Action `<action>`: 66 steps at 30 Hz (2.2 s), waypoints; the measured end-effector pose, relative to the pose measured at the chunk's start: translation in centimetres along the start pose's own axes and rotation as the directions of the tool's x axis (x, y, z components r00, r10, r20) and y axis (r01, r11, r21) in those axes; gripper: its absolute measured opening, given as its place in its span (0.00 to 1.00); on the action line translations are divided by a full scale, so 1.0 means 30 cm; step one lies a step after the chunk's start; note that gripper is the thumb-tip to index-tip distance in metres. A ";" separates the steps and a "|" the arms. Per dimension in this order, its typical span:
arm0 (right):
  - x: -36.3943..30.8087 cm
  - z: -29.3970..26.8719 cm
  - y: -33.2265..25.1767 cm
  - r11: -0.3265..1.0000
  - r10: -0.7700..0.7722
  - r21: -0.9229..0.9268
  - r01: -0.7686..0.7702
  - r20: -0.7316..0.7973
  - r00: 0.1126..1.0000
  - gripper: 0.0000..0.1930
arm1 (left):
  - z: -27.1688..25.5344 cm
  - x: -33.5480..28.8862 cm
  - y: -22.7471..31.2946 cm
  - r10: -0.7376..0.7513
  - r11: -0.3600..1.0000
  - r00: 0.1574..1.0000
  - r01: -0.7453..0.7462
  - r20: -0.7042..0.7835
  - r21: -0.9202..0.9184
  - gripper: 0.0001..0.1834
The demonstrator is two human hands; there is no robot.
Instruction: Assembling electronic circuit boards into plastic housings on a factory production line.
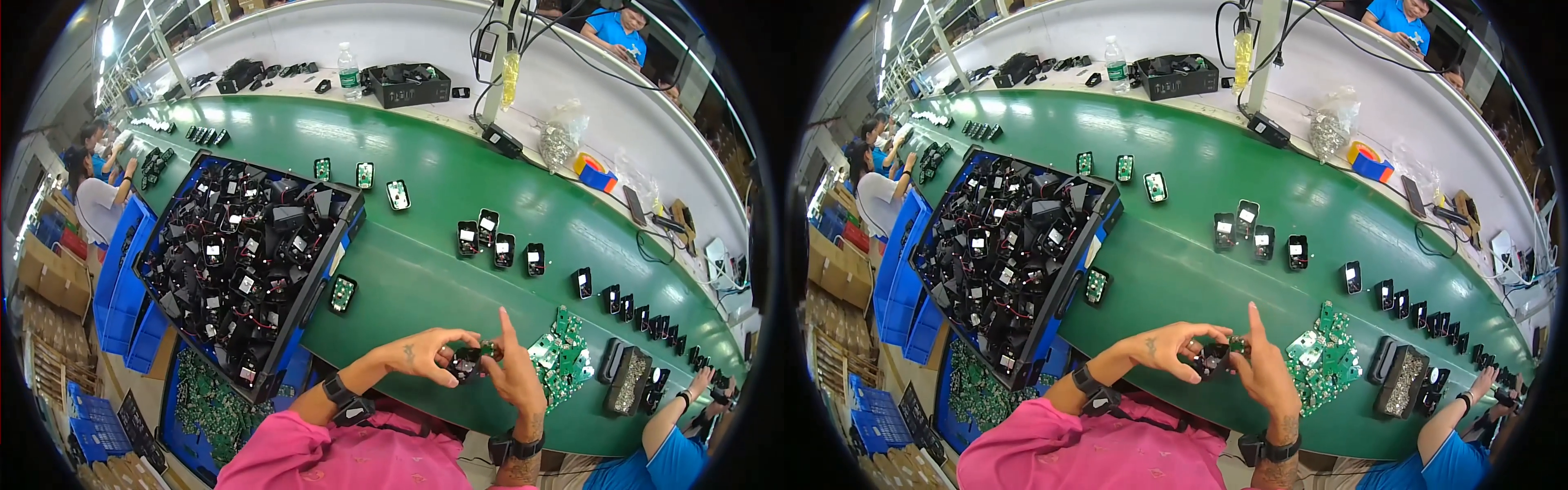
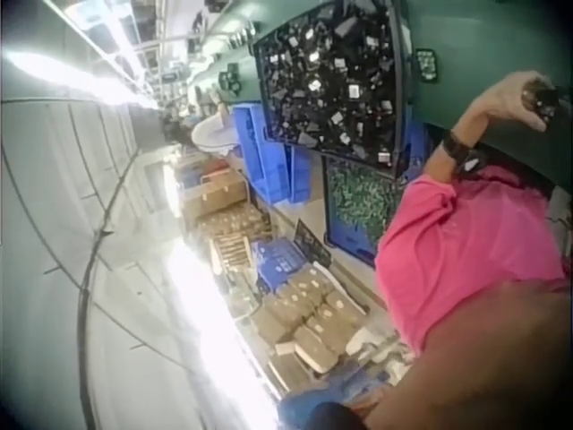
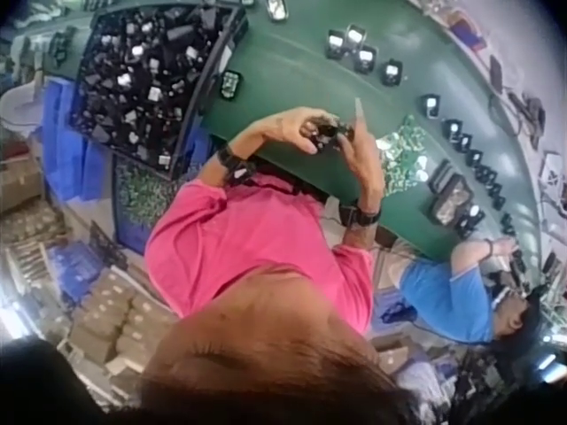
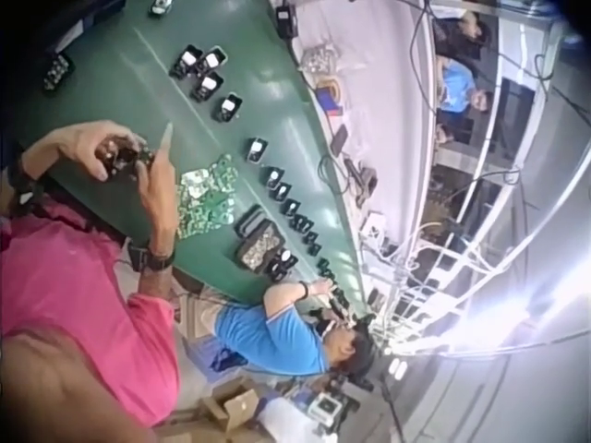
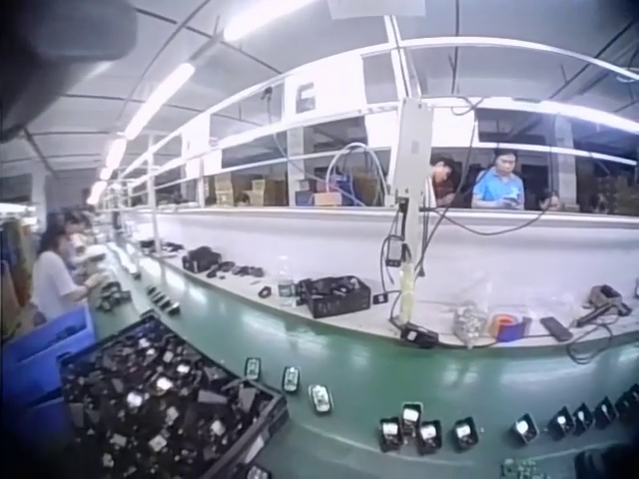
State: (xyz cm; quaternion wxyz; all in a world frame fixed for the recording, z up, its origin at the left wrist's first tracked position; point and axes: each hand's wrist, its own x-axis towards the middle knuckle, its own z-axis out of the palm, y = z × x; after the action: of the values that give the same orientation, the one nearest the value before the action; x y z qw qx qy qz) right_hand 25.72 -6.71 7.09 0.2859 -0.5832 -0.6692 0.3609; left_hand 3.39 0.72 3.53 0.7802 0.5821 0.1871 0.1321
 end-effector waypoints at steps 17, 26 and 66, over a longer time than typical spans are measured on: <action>-0.078 0.163 0.035 0.665 0.442 0.744 0.060 -0.457 0.772 0.12 | 0.093 -0.045 0.017 0.254 0.931 0.881 -0.335 -0.399 -0.146 0.44; -0.125 0.055 -0.132 0.957 -0.225 0.081 0.279 -0.402 0.887 0.07 | 0.123 -0.059 0.032 0.305 0.933 0.830 -0.161 -0.468 0.323 0.40; -0.082 0.193 -0.115 0.925 0.145 0.380 0.023 -0.407 0.902 0.04 | 0.198 -0.055 0.032 0.142 0.970 0.846 -0.016 -0.514 0.243 0.29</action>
State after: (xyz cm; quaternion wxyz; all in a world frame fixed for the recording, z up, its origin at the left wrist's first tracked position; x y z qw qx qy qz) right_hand 19.46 -10.21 6.65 0.5204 -0.6034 -0.4894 0.3544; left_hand 4.58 -4.81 6.18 0.6201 0.6167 0.3837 0.2965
